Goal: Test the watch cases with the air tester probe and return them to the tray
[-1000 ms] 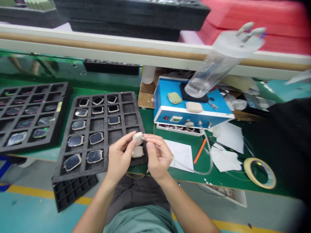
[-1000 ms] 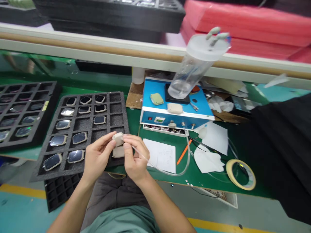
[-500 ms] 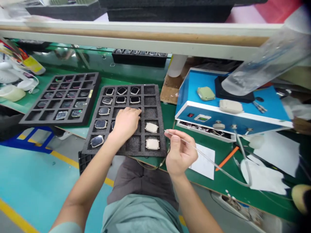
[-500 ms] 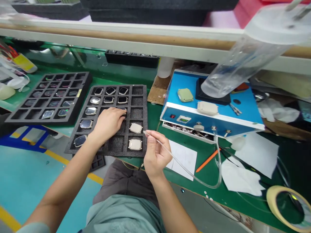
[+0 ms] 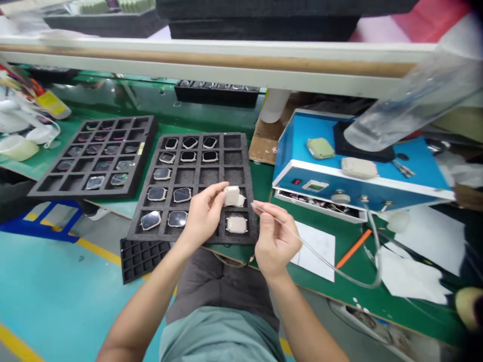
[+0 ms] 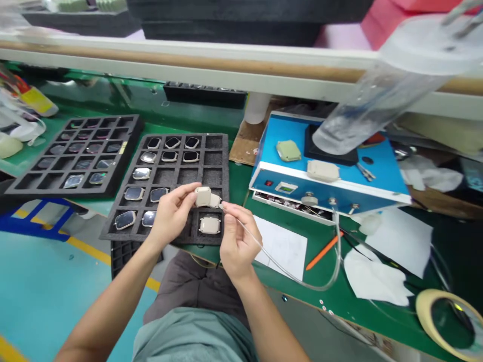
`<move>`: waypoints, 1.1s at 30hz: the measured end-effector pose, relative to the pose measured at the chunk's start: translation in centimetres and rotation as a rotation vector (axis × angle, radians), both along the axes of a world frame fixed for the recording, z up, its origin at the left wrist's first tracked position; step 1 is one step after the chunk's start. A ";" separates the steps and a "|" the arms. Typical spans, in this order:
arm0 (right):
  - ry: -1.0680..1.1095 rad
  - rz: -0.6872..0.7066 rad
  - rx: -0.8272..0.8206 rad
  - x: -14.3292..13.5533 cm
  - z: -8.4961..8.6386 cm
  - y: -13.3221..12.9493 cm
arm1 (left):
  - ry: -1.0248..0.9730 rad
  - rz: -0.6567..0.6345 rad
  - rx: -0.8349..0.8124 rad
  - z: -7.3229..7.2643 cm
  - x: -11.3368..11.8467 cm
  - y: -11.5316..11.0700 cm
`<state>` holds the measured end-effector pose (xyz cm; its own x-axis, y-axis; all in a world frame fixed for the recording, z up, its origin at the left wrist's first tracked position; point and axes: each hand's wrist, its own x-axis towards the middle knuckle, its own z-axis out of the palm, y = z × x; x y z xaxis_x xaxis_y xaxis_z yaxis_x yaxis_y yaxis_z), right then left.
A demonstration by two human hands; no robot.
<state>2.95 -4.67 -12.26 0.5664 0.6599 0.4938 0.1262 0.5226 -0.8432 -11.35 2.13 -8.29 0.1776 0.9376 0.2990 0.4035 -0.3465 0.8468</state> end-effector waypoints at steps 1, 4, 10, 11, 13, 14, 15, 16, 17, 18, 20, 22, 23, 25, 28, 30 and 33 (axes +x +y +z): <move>-0.018 0.010 0.003 0.0 -0.1 0.1 | -0.165 -0.005 -0.069 -0.5 0.4 -0.9; -0.045 0.037 0.011 0.1 -0.3 0.2 | -0.366 -0.016 -0.192 -1.3 1.6 -2.6; -0.105 0.057 0.000 0.3 -0.5 0.2 | -0.408 -0.070 -0.196 -1.1 2.0 -3.3; -0.108 0.060 0.003 0.3 -0.5 0.2 | -0.408 -0.070 -0.194 -1.0 2.0 -3.4; -0.115 0.064 0.006 0.3 -0.5 0.2 | -0.406 -0.066 -0.194 -1.0 1.9 -3.4; -0.118 0.065 0.007 0.3 -0.5 0.2 | -0.407 -0.065 -0.194 -1.1 1.9 -3.5; -0.122 0.068 0.007 0.4 -0.4 0.2 | -0.410 -0.067 -0.195 -1.1 1.9 -3.5; -0.126 0.069 0.008 0.4 -0.4 0.2 | -0.412 -0.069 -0.197 -1.2 1.9 -3.5; -0.130 0.070 0.008 0.4 -0.4 0.2 | -0.413 -0.071 -0.202 -1.2 1.9 -3.5; -0.133 0.071 0.008 0.4 -0.4 0.2 | -0.411 -0.072 -0.208 -1.2 1.9 -3.5; -0.139 0.070 0.004 0.4 -0.3 0.2 | -0.401 -0.069 -0.223 -1.3 1.9 -3.5; -0.147 0.061 -0.002 0.4 -0.2 0.2 | -0.393 -0.063 -0.233 -1.3 1.8 -3.6; -0.152 0.055 -0.005 0.4 -0.2 0.2 | -0.392 -0.062 -0.235 -1.3 1.8 -3.6; -0.157 0.047 -0.004 0.4 -0.1 0.2 | -0.393 -0.063 -0.236 -1.3 1.7 -3.6; -0.151 0.050 0.008 0.3 -0.1 0.2 | -0.396 -0.065 -0.236 -1.3 1.8 -3.6; -0.153 0.050 0.013 0.3 -0.1 0.2 | -0.400 -0.066 -0.233 -1.3 1.8 -3.6; -0.171 0.038 -0.005 0.4 0.0 0.2 | -0.410 -0.071 -0.219 -1.3 1.8 -3.6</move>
